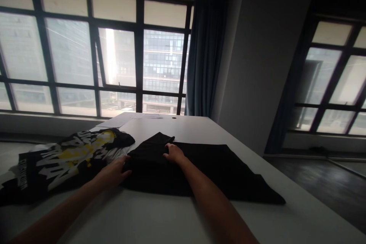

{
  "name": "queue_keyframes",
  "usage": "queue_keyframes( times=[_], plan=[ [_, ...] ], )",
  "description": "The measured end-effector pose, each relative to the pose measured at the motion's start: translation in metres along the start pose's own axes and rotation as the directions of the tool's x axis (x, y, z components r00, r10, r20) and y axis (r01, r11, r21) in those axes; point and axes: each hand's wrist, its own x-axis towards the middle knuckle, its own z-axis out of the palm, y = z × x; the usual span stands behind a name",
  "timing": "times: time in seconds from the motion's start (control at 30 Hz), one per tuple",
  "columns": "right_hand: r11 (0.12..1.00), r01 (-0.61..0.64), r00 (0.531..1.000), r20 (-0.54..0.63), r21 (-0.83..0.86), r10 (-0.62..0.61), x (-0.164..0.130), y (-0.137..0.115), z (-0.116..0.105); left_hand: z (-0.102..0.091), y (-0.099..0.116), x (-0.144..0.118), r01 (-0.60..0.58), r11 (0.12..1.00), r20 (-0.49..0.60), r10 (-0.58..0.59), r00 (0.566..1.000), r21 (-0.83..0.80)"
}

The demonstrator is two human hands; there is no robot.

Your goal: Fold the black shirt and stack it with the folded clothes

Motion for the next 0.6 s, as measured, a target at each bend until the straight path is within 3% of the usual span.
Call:
queue_keyframes(
  times=[0.17,0.37,0.47,0.6],
  plan=[
    [0.998,-0.043,0.998,0.04,-0.043,0.045,0.004,-0.007,-0.002,-0.003,-0.004,0.003,0.019,1.0,0.034,-0.018,0.999,-0.025],
    [0.995,-0.085,0.989,0.117,-0.047,0.09,0.019,-0.003,0.0,-0.005,-0.028,0.014,0.119,0.932,0.2,-0.051,0.979,-0.342],
    [0.995,-0.094,0.985,0.141,-0.032,0.097,0.025,-0.001,0.001,0.0,-0.036,0.015,0.148,0.949,0.202,-0.093,0.975,-0.278],
    [0.997,-0.071,0.987,0.148,0.014,0.068,0.033,-0.003,-0.001,-0.002,-0.03,0.009,0.083,0.988,0.18,-0.059,0.982,-0.13]
  ],
)
